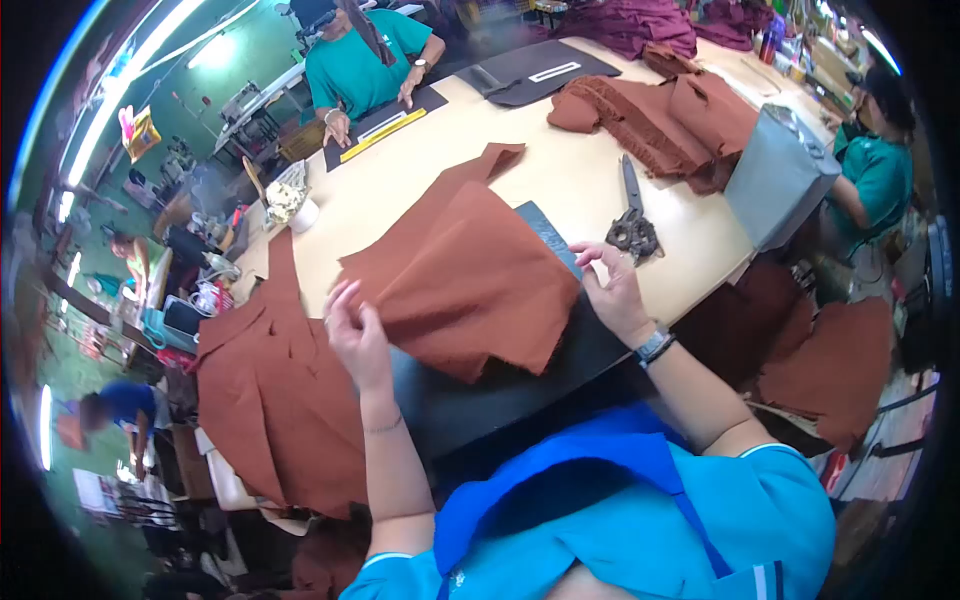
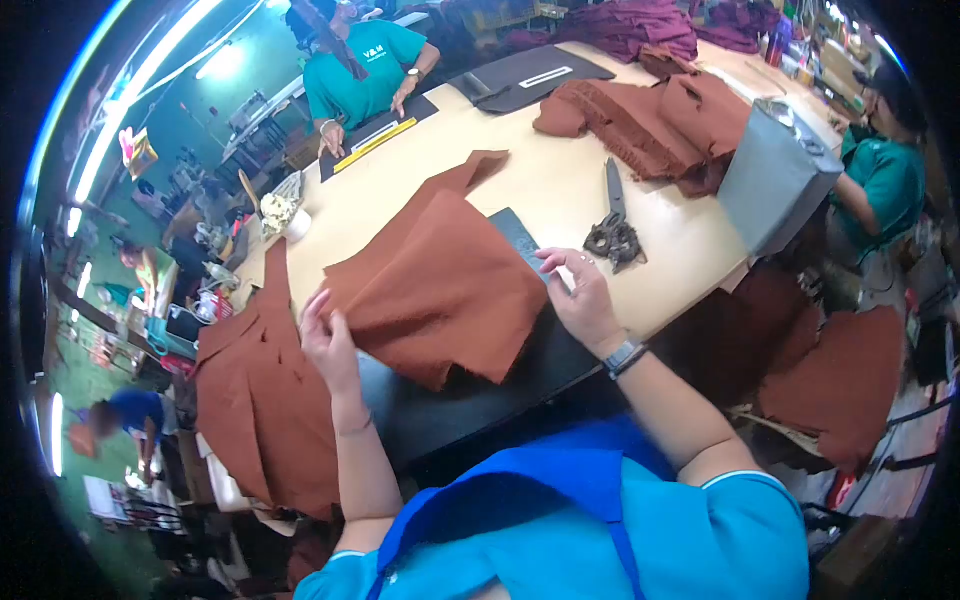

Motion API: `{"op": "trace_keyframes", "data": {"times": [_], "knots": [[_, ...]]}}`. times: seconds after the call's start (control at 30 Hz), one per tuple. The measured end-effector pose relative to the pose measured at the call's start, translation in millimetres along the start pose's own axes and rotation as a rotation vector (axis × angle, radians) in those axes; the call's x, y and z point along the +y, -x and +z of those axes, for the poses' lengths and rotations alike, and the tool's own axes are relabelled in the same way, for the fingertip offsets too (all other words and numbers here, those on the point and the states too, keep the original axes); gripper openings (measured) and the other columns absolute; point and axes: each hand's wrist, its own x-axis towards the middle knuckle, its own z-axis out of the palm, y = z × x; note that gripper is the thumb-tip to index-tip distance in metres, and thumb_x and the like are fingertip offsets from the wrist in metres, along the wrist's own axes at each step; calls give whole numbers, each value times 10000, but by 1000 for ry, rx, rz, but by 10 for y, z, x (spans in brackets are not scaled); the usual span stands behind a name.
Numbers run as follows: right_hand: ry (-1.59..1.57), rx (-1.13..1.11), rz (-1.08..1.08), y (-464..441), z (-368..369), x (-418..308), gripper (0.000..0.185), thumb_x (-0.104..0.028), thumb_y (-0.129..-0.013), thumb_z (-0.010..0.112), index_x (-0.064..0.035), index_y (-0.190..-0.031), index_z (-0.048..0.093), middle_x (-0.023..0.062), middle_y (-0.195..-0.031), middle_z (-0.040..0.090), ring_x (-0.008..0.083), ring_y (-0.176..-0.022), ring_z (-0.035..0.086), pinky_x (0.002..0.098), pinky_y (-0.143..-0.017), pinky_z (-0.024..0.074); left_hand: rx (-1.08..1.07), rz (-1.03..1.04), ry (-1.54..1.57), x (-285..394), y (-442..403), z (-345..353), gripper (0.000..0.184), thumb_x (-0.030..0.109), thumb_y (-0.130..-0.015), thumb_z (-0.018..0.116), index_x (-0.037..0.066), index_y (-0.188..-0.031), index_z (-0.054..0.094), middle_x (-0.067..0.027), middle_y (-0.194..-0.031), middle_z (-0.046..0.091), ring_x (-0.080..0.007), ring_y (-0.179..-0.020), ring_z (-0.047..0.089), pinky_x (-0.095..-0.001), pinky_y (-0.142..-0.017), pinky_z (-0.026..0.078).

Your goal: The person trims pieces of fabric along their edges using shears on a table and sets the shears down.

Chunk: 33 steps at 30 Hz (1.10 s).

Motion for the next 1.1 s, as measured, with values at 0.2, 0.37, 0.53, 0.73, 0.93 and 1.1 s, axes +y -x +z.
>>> {"op": "trace_keyframes", "data": {"times": [0.2, 0.37, 0.53, 0.73, 0.93, 1.1], "knots": [[210, -356, 163, 43, -3, -7, 225, -148, -844, 668, -41, -1034, 613, 152, -1080, 654, 310, -1043, 599, 365, -931, 464, -7, -109, -243, -472, 280, -1240, 317, -17, -856, 581, -1, -1172, 599, -148, -1264, 530, -259, -1181, 535, -353, -1019, 417], [478, -464, -192, 61, 66, -53, 482, -385, -846, 687, -110, -1225, 572, 139, -1360, 514, 313, -1291, 448, 491, -1065, 354, -147, 51, -962, -302, 471, -1404, 508, 341, -865, 674, 81, -1287, 561, -203, -1513, 307, -417, -1394, 282, -537, -1105, 265], [600, -606, -204, 123, 76, -107, 598, -480, -852, 654, -163, -1337, 505, 90, -1443, 448, 301, -1369, 371, 595, -1097, 267, -539, 111, -905, -32, 421, -797, 636, 466, -875, 628, 110, -1380, 478, -206, -1531, 276, -405, -1437, 190, -645, -1103, 157], [484, -511, -247, 104, 5, -109, 547, -481, -887, 607, -155, -1316, 515, 79, -1411, 480, 295, -1352, 398, 578, -1109, 251, -952, 239, -715, 64, 695, 118, 940, 648, -784, 624, 111, -1490, 313, -232, -1557, 192, -419, -1450, 136, -675, -1099, 107], [511, -373, -371, 113, -47, -135, 504, -469, -900, 586, -176, -1306, 519, 74, -1411, 474, 290, -1365, 379, 577, -1138, 162, -1047, 349, -687, -33, 192, 252, 988, 707, -732, 625, 109, -1470, 352, -213, -1558, 210, -393, -1442, 190, -661, -1108, 127], [521, -382, -282, 110, 3, -89, 493, -481, -915, 557, -170, -1297, 523, 71, -1406, 474, 284, -1364, 379, 595, -1139, 129, -649, -93, -1003, -729, -113, 41, 1055, 768, -764, 537, 110, -1522, 211, -231, -1565, 172, -386, -1456, 142, -652, -1116, 112]]}}
